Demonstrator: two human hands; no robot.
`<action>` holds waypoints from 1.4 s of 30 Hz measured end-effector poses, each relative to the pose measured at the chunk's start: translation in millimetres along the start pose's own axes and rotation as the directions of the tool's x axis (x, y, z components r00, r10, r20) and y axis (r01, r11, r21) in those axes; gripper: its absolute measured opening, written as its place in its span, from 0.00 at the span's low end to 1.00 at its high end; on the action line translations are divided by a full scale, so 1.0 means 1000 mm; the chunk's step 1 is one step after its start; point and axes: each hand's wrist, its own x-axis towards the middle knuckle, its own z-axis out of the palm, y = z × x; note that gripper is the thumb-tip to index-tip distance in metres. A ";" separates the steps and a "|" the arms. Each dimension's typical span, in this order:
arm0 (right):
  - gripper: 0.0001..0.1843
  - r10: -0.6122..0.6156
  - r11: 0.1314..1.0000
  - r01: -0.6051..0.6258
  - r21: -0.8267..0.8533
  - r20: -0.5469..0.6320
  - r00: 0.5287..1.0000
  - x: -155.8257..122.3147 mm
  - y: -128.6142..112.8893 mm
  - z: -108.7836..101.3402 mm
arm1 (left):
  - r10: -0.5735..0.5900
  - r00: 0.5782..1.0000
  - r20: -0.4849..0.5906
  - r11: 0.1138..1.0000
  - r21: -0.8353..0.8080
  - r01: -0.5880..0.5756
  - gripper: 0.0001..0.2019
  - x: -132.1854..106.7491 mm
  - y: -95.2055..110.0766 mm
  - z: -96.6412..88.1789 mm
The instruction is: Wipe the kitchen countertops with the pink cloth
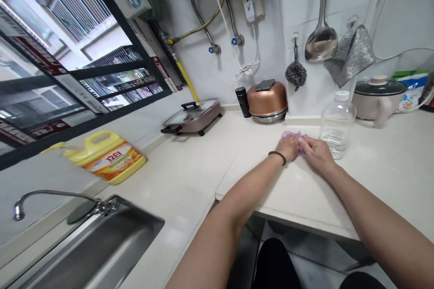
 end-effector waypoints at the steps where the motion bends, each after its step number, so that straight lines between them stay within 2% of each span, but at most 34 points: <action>1: 0.30 -0.002 1.000 0.002 0.011 -0.014 1.000 0.000 0.002 -0.001 | 0.032 0.999 -0.012 0.999 -0.020 -0.033 0.28 -0.005 0.009 0.001; 5: 0.31 0.044 0.998 -0.041 0.049 -0.062 0.997 0.002 0.006 -0.006 | 0.197 0.979 -0.060 0.978 -0.056 -0.200 0.22 -0.042 0.030 0.003; 8: 0.33 0.106 0.992 -0.100 0.082 -0.072 0.992 0.002 0.007 -0.009 | 0.256 0.966 -0.030 0.965 -0.046 -0.257 0.25 -0.086 0.031 0.001; 12: 0.34 0.124 0.989 -0.116 0.097 -0.077 0.989 0.002 0.007 -0.011 | 0.259 0.966 0.008 0.964 -0.062 -0.258 0.26 -0.142 0.008 -0.014; 15: 0.35 0.117 0.986 -0.103 0.133 -0.104 0.988 0.001 0.006 -0.011 | 0.171 0.985 -0.015 0.984 -0.048 -0.172 0.26 -0.159 -0.021 -0.026; 17: 0.35 0.121 0.979 -0.097 0.181 -0.128 0.984 0.002 0.004 -0.010 | 0.111 0.994 -0.022 0.993 -0.024 -0.112 0.26 -0.154 -0.038 -0.030; 19: 0.36 0.144 0.963 -0.098 0.252 -0.168 0.975 0.004 0.001 -0.009 | 0.077 0.997 -0.017 0.997 0.005 -0.077 0.27 -0.137 -0.050 -0.029; 23: 0.37 0.239 0.912 -0.117 0.393 -0.279 0.930 0.009 -0.002 -0.009 | 0.047 0.999 -0.014 0.998 0.045 -0.047 0.27 -0.081 -0.055 -0.021; 26: 0.37 0.275 0.893 -0.108 0.438 -0.340 0.899 0.012 -0.003 -0.011 | 0.035 0.999 -0.007 0.997 0.068 -0.034 0.27 -0.030 -0.045 -0.016; 29: 0.38 0.315 0.881 -0.097 0.463 -0.422 0.850 0.015 -0.004 -0.014 | 0.006 1.000 -0.011 0.997 0.078 -0.006 0.27 0.016 -0.025 -0.012; 33: 0.38 0.329 0.872 -0.050 0.486 -0.508 0.796 0.019 -0.003 -0.018 | -0.015 1.000 -0.008 0.998 0.058 0.016 0.26 0.053 0.006 -0.006; 35: 0.37 0.329 0.865 -0.025 0.500 -0.531 0.781 0.021 -0.001 -0.021 | 0.017 1.000 -0.003 0.999 0.040 -0.017 0.26 0.055 0.020 -0.003; 37: 0.36 0.330 0.863 -0.008 0.505 -0.552 0.766 0.021 0.001 -0.023 | 0.097 0.995 -0.003 0.995 0.017 -0.097 0.25 0.043 0.033 -0.002; 39: 0.35 0.334 0.859 0.001 0.512 -0.563 0.756 0.021 0.003 -0.024 | 0.207 0.978 -0.007 0.978 -0.007 -0.207 0.24 0.019 0.047 -0.002; 42: 0.34 0.343 0.848 -0.002 0.530 -0.545 0.765 0.020 0.005 -0.023 | 0.353 0.936 0.012 0.935 -0.034 -0.352 0.23 -0.036 0.068 -0.003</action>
